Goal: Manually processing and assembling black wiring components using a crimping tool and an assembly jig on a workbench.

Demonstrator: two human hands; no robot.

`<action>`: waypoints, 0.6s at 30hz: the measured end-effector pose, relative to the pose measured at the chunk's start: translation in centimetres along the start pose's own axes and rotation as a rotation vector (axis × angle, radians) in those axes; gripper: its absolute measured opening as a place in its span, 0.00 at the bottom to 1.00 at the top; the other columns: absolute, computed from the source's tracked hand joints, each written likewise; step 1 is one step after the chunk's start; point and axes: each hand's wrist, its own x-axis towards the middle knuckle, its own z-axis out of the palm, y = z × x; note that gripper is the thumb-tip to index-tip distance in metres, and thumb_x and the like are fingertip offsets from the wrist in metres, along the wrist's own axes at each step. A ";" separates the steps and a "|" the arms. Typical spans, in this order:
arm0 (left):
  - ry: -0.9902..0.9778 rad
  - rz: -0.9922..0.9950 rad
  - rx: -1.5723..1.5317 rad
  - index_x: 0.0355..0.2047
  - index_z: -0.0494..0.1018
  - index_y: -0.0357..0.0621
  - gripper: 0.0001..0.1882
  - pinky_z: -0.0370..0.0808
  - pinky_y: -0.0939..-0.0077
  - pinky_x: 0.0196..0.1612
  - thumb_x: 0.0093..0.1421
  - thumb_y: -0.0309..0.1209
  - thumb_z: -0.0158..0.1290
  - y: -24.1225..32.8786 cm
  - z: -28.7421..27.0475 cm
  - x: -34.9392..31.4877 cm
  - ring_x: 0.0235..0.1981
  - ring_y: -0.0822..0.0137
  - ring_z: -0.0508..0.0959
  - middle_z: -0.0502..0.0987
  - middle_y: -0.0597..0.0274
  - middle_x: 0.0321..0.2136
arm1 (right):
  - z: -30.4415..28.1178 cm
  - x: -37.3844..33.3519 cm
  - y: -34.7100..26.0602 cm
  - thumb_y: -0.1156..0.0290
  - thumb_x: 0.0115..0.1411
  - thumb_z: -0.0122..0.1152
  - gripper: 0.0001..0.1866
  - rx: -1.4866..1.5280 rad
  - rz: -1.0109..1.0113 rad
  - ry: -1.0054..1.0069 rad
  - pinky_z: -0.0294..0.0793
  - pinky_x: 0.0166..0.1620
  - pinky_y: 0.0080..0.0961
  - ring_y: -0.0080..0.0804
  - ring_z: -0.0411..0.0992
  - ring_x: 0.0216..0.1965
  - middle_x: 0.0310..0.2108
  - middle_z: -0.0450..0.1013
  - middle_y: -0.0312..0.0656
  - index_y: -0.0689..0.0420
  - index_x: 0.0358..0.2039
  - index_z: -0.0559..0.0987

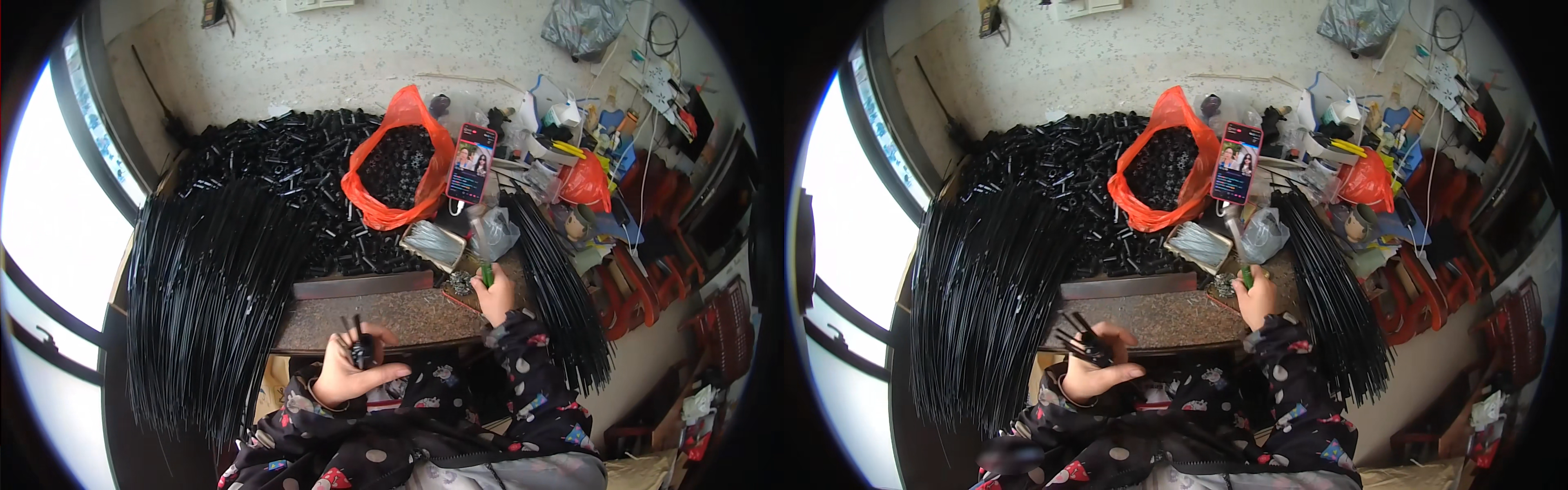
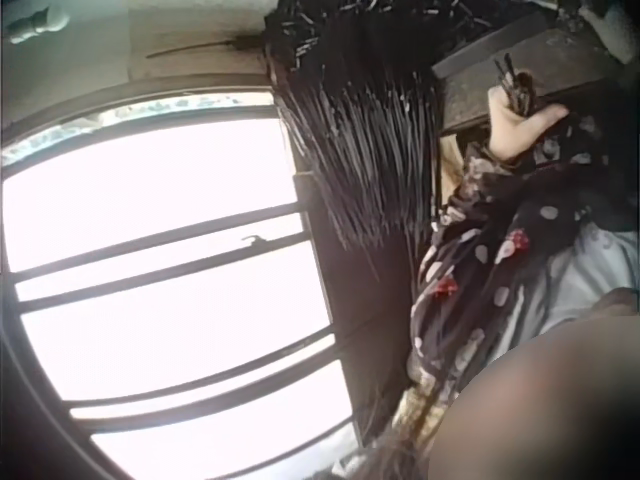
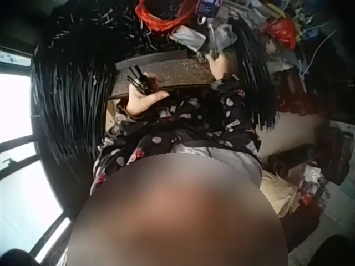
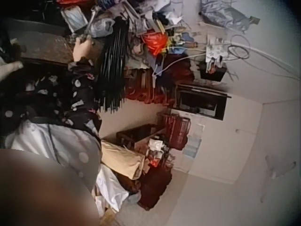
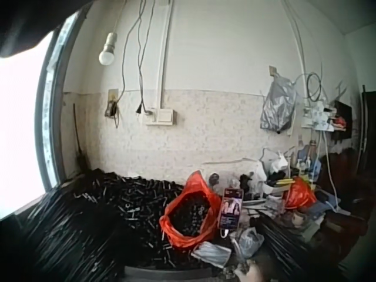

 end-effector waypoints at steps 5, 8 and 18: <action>0.067 0.005 -0.013 0.43 0.70 0.35 0.28 0.60 0.87 0.24 0.41 0.25 0.67 1.7 2.3 0.4 0.21 0.84 0.64 0.67 0.74 0.17 | -1.7 -4.3 -14.3 0.78 0.51 0.58 0.12 1.232 0.485 -0.227 0.65 0.26 0.17 0.22 0.65 0.20 0.26 0.68 0.36 0.56 0.34 0.67; 0.096 0.140 -0.064 0.48 0.66 0.30 0.32 0.68 0.86 0.35 0.42 0.25 0.66 1.7 2.9 0.2 0.28 0.82 0.70 0.74 0.70 0.25 | -1.9 -7.3 -18.9 0.80 0.49 0.60 0.14 1.384 0.510 -0.249 0.63 0.23 0.15 0.20 0.66 0.22 0.27 0.69 0.35 0.57 0.35 0.66; 0.189 0.098 -0.107 0.49 0.64 0.28 0.34 0.66 0.90 0.33 0.42 0.25 0.66 2.3 2.1 -1.9 0.24 0.85 0.67 0.67 0.76 0.19 | -1.6 -9.1 -21.4 0.80 0.49 0.62 0.15 1.383 0.404 -0.274 0.67 0.36 0.16 0.21 0.68 0.32 0.30 0.69 0.37 0.59 0.35 0.67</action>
